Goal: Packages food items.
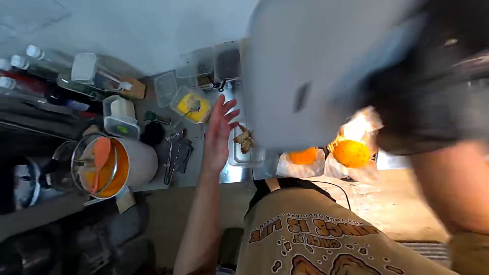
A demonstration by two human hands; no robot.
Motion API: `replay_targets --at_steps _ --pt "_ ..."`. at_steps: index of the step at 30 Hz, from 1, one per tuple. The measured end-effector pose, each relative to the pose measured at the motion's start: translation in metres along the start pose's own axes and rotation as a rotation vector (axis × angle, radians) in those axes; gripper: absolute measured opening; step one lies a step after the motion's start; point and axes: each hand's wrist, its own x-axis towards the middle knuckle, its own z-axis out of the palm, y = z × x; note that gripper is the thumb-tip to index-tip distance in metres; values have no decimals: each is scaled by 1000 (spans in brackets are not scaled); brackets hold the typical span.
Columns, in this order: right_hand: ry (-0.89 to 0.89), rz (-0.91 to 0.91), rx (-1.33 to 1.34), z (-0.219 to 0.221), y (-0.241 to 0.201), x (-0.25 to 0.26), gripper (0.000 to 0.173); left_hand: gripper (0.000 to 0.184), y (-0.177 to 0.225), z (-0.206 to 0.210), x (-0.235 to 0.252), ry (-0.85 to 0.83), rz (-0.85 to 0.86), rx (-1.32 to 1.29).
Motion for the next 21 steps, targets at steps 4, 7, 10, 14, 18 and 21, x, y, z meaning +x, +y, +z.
replay_targets --at_steps 4,7,10,14,18,21 --pt "141 462 82 126 99 -27 34 57 -62 -21 -21 175 -384 228" --pt "137 660 -150 162 137 -37 40 69 -129 -39 -28 138 -466 444" --pt "213 660 -353 176 152 -40 46 70 -143 -33 -22 66 -435 607" --pt "245 676 -590 177 161 -28 50 72 -148 -25 -4 -39 -408 788" --pt "255 774 -639 181 166 -26 47 73 -161 -21 3 -96 -455 853" --pt "247 861 -605 182 163 -28 50 73 -158 -21 2 -111 -500 837"
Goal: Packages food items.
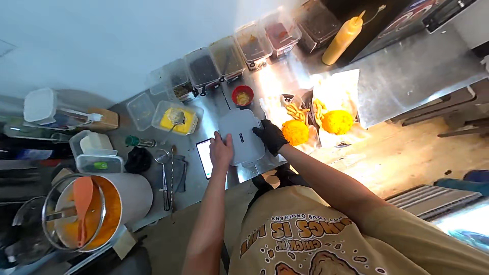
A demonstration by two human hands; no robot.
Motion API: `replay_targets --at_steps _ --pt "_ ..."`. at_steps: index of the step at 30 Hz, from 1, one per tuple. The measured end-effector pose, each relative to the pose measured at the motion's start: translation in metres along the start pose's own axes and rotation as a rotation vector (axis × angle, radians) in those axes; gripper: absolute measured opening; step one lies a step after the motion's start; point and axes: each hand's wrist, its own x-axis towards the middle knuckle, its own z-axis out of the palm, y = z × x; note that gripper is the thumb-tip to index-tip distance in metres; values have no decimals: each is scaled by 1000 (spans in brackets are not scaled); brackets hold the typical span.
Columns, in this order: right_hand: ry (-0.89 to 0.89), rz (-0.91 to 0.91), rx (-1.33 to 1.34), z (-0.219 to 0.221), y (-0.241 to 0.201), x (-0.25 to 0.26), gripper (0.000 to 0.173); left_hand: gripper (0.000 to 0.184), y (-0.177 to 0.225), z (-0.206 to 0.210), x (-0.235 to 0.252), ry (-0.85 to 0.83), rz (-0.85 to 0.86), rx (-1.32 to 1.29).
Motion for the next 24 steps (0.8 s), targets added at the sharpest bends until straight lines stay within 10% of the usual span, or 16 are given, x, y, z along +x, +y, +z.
replay_targets --at_steps 24 --pt "-13 -68 -100 -4 -12 10 49 60 -3 -7 8 -13 -51 -44"
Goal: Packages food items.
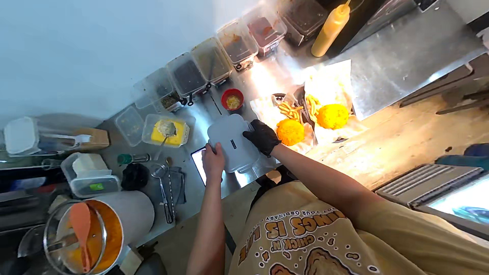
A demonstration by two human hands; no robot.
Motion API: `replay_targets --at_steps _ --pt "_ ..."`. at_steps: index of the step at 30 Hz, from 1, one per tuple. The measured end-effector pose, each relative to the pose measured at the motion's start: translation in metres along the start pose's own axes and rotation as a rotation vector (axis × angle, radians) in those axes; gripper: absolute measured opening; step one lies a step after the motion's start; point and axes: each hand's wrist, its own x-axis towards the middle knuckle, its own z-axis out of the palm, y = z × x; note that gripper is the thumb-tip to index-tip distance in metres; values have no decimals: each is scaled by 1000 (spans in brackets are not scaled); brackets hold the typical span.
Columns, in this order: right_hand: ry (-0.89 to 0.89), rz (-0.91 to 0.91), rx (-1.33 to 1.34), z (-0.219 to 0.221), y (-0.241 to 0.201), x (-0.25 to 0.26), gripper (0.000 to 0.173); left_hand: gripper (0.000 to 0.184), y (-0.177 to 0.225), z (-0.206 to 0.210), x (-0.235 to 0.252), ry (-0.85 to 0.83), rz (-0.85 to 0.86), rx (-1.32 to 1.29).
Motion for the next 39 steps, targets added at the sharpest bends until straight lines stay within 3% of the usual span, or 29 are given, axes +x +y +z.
replay_targets --at_steps 5,7,10,12,13,15,17,18,19,21,23,28,33,36,39 --pt "3 -19 41 2 6 -1 48 63 2 1 -1 -2 -17 30" --pt "44 -29 84 4 8 1 59 70 3 -2 1 39 38 65" --pt "137 -38 112 5 7 2 87 81 14 -14 22 45 352 119" --pt "204 -72 71 7 5 0 97 67 20 -14 45 -32 604 192" --pt "235 -110 9 7 3 -1 96 60 22 -9 55 -56 686 249" --pt "324 -312 -138 16 5 -4 70 64 22 2 66 -24 750 344" --pt "336 -637 -279 32 19 -8 43 70 19 11 68 39 761 380" --pt "249 -764 -302 36 26 -13 44 70 19 12 68 49 762 388" --pt "113 -818 -317 33 26 -23 55 72 19 11 68 45 755 403" --pt "-137 -742 -430 18 14 -47 96 74 20 9 66 31 751 421" --pt "-179 -683 -439 18 10 -52 113 73 22 9 66 12 734 395" --pt "-161 -645 -587 31 9 -45 107 68 31 12 64 54 650 288" --pt "-196 -618 -599 26 -1 -43 91 69 39 14 66 114 602 287" --pt "-217 -593 -616 21 -5 -47 101 68 36 14 69 114 618 257" --pt "-151 -688 -550 28 12 -48 125 69 22 7 69 95 666 39"
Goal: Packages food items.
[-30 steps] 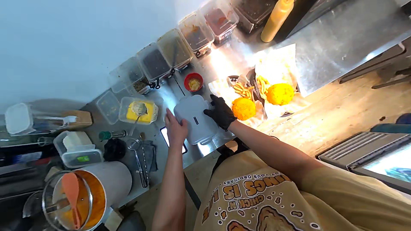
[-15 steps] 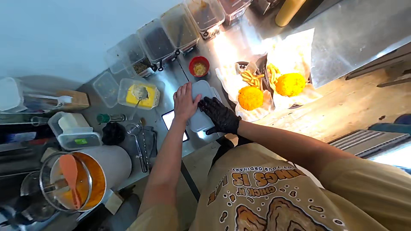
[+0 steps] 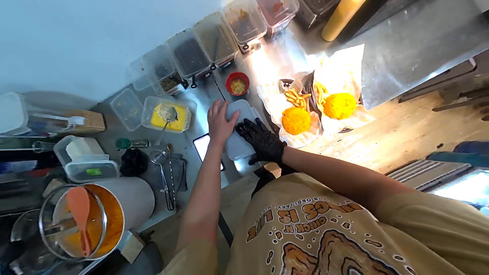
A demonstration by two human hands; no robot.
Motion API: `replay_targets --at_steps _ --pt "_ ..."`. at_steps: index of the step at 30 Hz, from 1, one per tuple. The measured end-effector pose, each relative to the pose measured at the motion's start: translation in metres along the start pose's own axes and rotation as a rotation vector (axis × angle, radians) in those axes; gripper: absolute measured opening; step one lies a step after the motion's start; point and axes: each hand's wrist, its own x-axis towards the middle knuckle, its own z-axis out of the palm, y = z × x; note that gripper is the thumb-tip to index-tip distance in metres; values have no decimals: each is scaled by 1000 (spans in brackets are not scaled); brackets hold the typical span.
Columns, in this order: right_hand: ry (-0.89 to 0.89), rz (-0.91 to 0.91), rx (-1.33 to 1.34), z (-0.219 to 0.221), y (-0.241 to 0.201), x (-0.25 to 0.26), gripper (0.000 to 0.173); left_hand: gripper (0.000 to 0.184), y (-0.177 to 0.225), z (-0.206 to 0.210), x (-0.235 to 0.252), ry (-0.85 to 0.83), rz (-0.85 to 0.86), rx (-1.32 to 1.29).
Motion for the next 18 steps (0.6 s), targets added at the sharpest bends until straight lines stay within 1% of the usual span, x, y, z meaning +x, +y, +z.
replay_targets --at_steps 1,2,3,4,5,6,7,8,10,12,13,15,16,18 --pt "146 -53 35 15 12 -1 129 73 1 -8 -7 26 -50 -111" --pt "267 -51 113 21 19 -4 127 79 6 -17 -21 64 -145 -215" --pt "359 19 202 20 22 -6 118 84 14 -24 -37 95 -283 -296" --pt "422 151 294 14 22 -6 108 87 21 -29 -54 88 -431 -365" --pt "436 287 365 10 21 -3 99 87 26 -27 -69 54 -558 -415" --pt "396 401 423 8 18 1 91 86 29 -21 -82 14 -659 -468" --pt "321 493 508 6 15 7 86 83 29 -11 -90 -3 -725 -533" --pt "239 575 608 2 13 14 82 80 27 -4 -93 -3 -766 -605" --pt "186 694 785 0 14 23 75 73 20 4 -96 18 -819 -758" --pt "161 722 913 -7 15 20 66 69 14 -1 -101 -12 -830 -887" --pt "158 708 980 -12 15 16 62 69 14 -6 -103 -20 -803 -935" --pt "207 637 1137 -17 11 3 59 71 19 -19 -109 -4 -764 -1038" --pt "241 592 1218 -20 5 -5 59 73 24 -27 -112 -3 -762 -1107" --pt "297 524 1367 -33 -12 -22 68 72 38 -48 -122 -90 -752 -1230"
